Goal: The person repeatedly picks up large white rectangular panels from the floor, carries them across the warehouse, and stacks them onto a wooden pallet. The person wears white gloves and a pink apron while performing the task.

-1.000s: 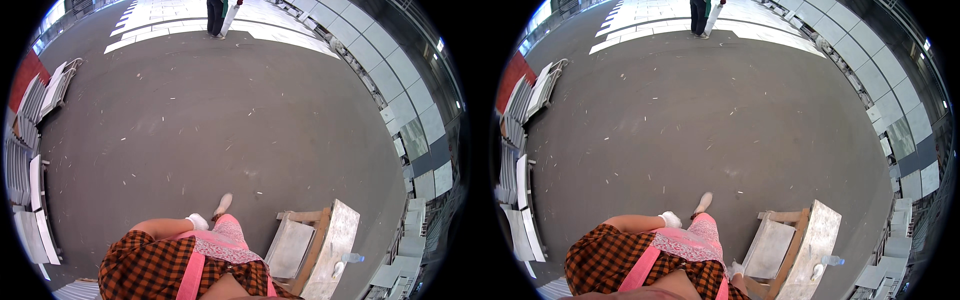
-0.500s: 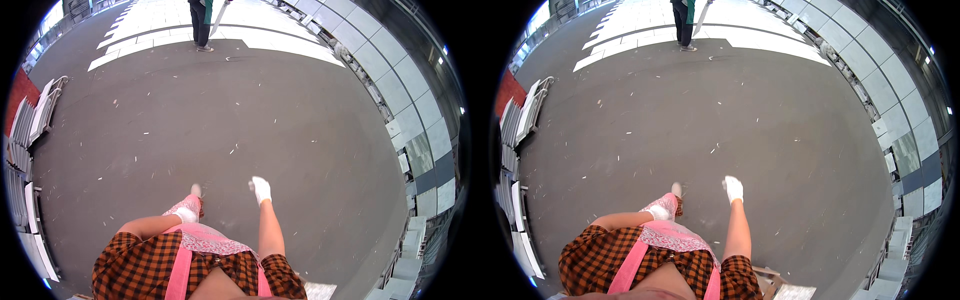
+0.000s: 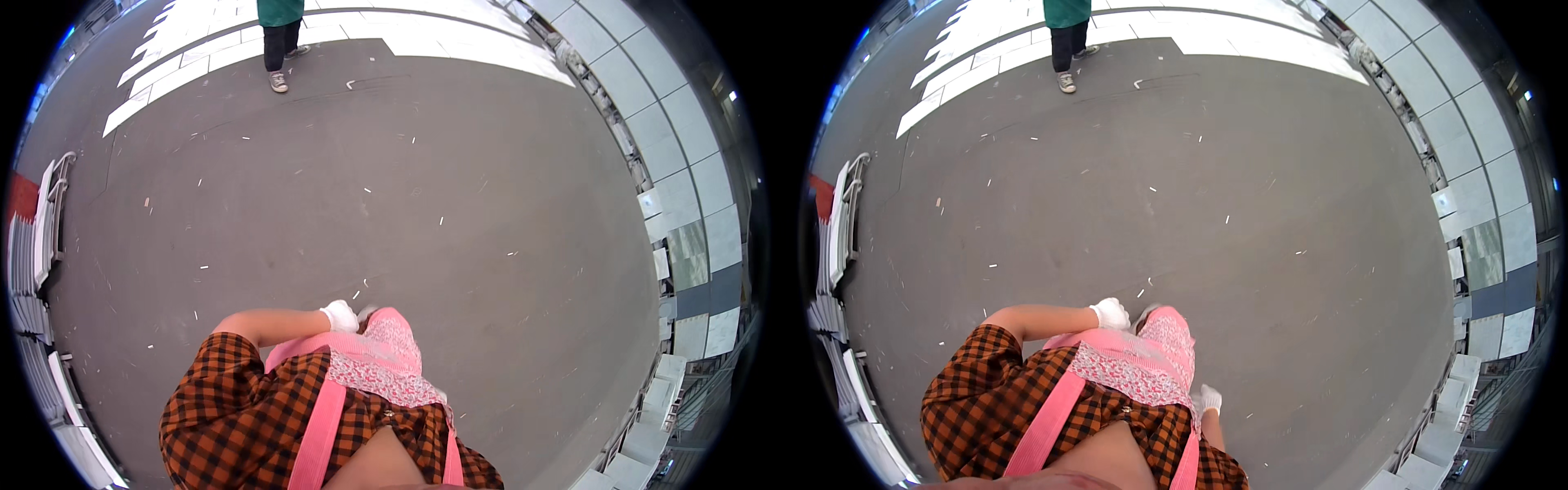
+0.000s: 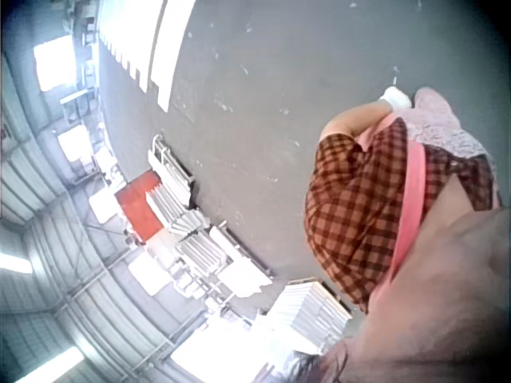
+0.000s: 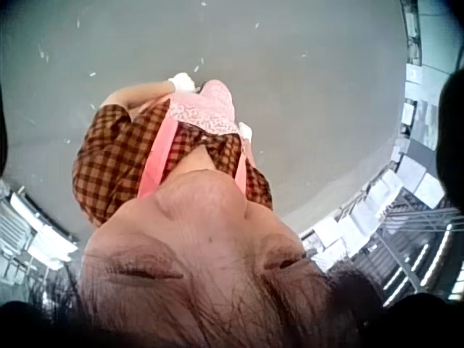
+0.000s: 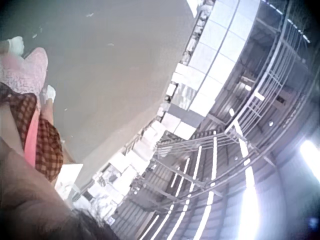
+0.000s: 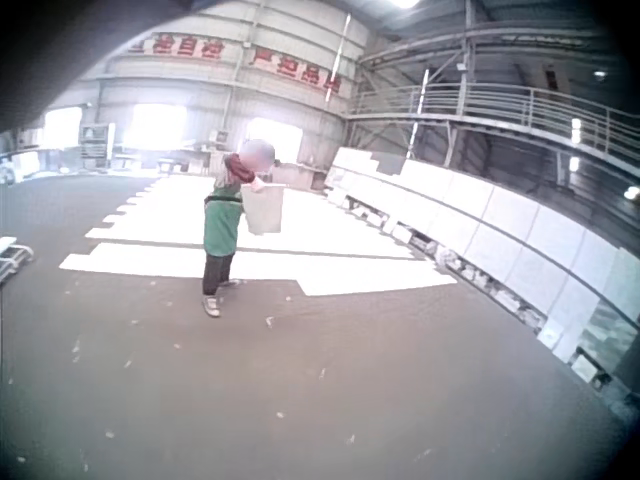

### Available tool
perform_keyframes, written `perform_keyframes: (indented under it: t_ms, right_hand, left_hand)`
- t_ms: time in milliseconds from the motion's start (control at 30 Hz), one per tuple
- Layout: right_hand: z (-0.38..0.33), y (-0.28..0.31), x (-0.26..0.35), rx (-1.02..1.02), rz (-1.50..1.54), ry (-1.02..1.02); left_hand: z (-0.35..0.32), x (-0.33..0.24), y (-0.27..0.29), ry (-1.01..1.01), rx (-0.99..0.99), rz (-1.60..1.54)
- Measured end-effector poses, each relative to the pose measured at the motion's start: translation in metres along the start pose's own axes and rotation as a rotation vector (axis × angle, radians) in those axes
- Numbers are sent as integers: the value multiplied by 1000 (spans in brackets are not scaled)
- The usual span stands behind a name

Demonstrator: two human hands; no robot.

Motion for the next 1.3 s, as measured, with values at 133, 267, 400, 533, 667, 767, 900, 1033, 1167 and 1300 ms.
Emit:
perform_keyframes:
  t_ms: [133,267,400,533,667,767,900,1033,1167,1300]
  right_hand:
    - [19,8,0,19,135,193]
    - [167,131,-1,-99,43,118]
    - [368,300,16,-257,-116,189]
    - [527,502,64,-429,440,283]
    - [588,627,165,-269,737,255]
    - [645,608,148,-443,315,562]
    - [659,540,74,-169,-193,689]
    - [644,485,-27,4,-42,172]
    - [704,486,-79,74,335,28]
    - [824,545,-110,69,768,-25]
  left_hand:
    - [39,75,42,154,26,-102]
    - [75,152,141,288,7,-108]
    - [110,197,205,173,9,31]
    - [144,248,253,332,-127,-218]
    - [199,317,314,188,-39,-81]
    - [260,384,375,128,-211,-35]
    - [307,437,441,125,-116,-96]
    - [348,489,465,14,-11,-52]
    - [381,540,522,167,93,-217]
    - [424,598,571,423,-30,-436]
Point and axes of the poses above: each hand's wrist, its own z-axis towards the middle knuckle, its own y-axis out of the back of the hand, x = y × z, the point moved 4 cm from there along z, towards the middle knuckle, and after that the axes turned 6 degrees about -z, right-handed, at the moved point
